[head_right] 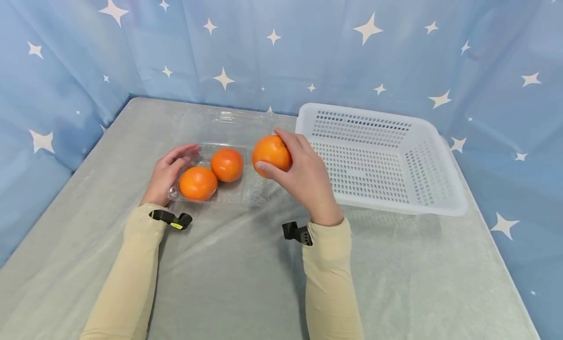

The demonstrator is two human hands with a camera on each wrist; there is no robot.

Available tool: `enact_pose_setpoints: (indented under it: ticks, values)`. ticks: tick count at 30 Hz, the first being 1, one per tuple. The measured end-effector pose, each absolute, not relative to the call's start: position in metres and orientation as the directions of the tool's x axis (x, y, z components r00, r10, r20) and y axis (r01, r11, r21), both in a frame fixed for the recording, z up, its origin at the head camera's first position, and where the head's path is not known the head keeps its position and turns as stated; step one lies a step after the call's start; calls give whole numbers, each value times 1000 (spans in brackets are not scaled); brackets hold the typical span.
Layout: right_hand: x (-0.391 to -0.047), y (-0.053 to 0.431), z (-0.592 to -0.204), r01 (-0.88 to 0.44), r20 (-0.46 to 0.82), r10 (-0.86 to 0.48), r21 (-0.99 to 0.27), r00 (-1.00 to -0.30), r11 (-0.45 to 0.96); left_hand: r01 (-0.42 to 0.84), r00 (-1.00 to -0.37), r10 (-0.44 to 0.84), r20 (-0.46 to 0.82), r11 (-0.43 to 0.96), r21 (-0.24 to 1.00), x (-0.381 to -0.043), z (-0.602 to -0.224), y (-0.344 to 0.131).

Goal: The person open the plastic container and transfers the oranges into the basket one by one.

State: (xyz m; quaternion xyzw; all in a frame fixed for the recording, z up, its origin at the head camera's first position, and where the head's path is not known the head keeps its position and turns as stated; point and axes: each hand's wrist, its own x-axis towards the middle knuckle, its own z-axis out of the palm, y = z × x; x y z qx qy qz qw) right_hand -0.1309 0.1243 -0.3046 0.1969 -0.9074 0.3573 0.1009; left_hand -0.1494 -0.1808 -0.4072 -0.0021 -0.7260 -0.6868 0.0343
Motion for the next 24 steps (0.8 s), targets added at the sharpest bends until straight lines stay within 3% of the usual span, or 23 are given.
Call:
enact_pose_setpoints:
  ticks: [24]
  values:
    - [-136, 125, -277, -499, 320, -390, -424, -863, 756, 20, -998, -58, 24, 74, 997, -147, -405, -182]
